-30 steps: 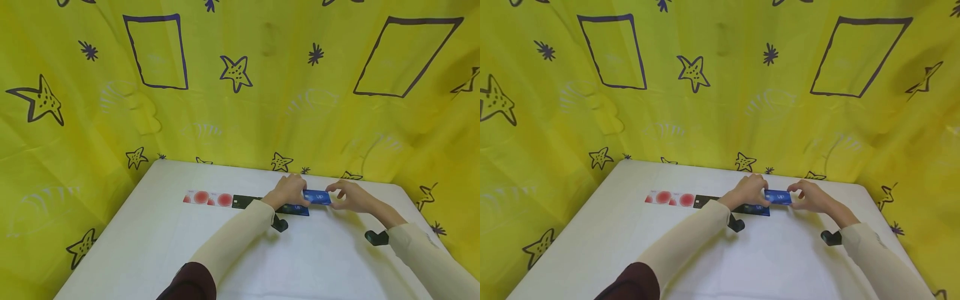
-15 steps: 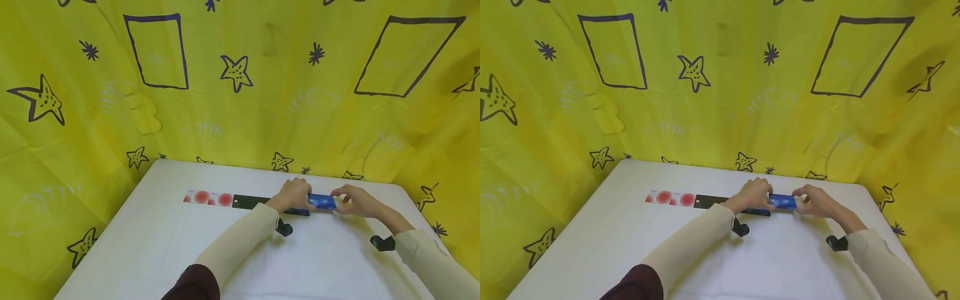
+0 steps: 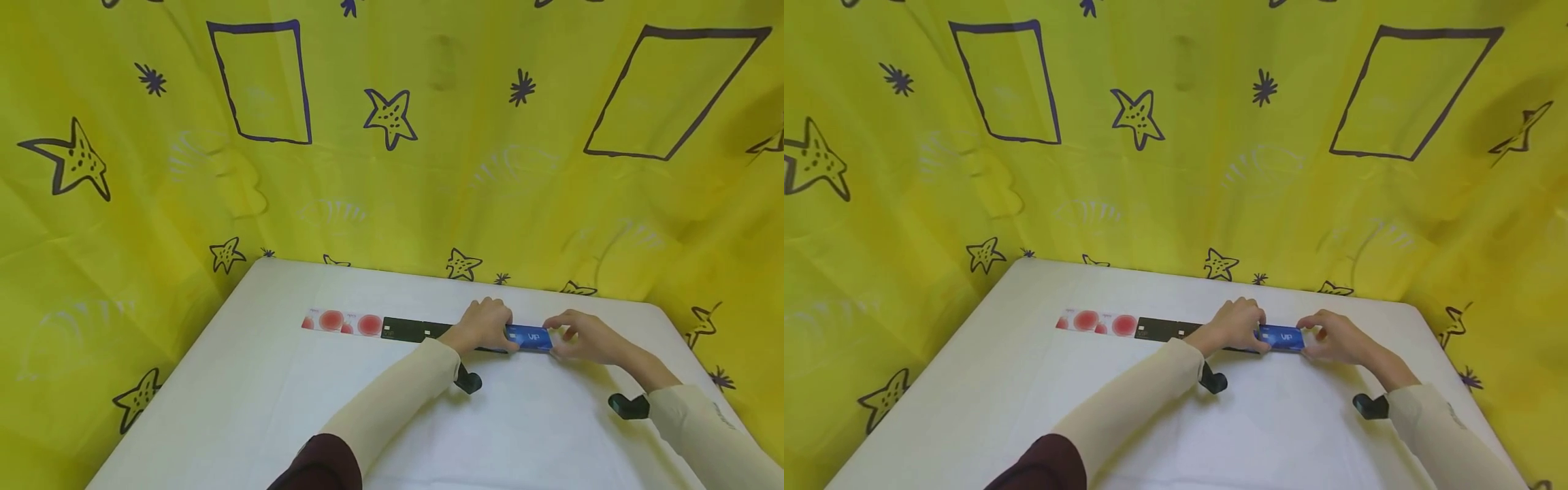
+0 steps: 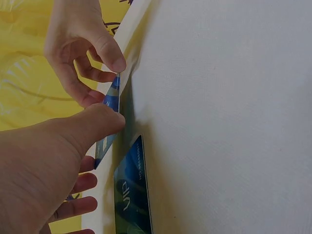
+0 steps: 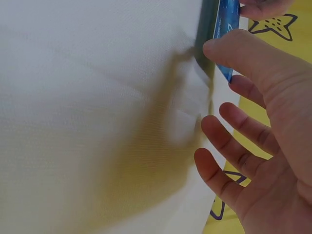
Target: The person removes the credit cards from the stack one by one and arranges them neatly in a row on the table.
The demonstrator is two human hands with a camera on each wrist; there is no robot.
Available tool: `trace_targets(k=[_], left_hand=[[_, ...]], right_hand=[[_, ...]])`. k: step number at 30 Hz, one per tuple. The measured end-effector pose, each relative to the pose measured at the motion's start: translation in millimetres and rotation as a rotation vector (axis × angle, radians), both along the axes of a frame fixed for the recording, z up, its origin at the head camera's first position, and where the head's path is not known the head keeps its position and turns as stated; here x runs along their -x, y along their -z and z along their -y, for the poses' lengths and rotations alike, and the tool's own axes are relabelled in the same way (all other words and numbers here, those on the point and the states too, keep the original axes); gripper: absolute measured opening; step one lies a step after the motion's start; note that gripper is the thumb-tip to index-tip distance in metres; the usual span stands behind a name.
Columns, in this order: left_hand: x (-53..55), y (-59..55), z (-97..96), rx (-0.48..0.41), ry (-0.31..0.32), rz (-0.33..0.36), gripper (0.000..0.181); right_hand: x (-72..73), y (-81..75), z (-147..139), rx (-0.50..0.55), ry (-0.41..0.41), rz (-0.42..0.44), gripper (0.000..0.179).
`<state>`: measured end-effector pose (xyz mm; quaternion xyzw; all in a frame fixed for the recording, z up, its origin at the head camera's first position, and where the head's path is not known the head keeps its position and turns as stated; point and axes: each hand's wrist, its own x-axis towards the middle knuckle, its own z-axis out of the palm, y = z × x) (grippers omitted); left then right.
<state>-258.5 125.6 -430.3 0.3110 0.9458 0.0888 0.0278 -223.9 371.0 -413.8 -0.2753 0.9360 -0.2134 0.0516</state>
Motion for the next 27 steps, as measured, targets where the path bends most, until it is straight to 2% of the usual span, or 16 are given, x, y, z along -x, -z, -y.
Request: trace_targets(k=[6, 27], left_hand=[[-1.0, 3.0, -1.6, 0.02, 0.005, -0.026, 0.044], [-7.6, 7.0, -3.2, 0.011, -0.009, -0.001, 0.042]], right_hand=[[-1.8, 2.0, -0.6, -0.001, 0.016, 0.02, 0.043], [-4.7, 5.2, 1.2, -0.027, 0.063, 0.083, 0.047]])
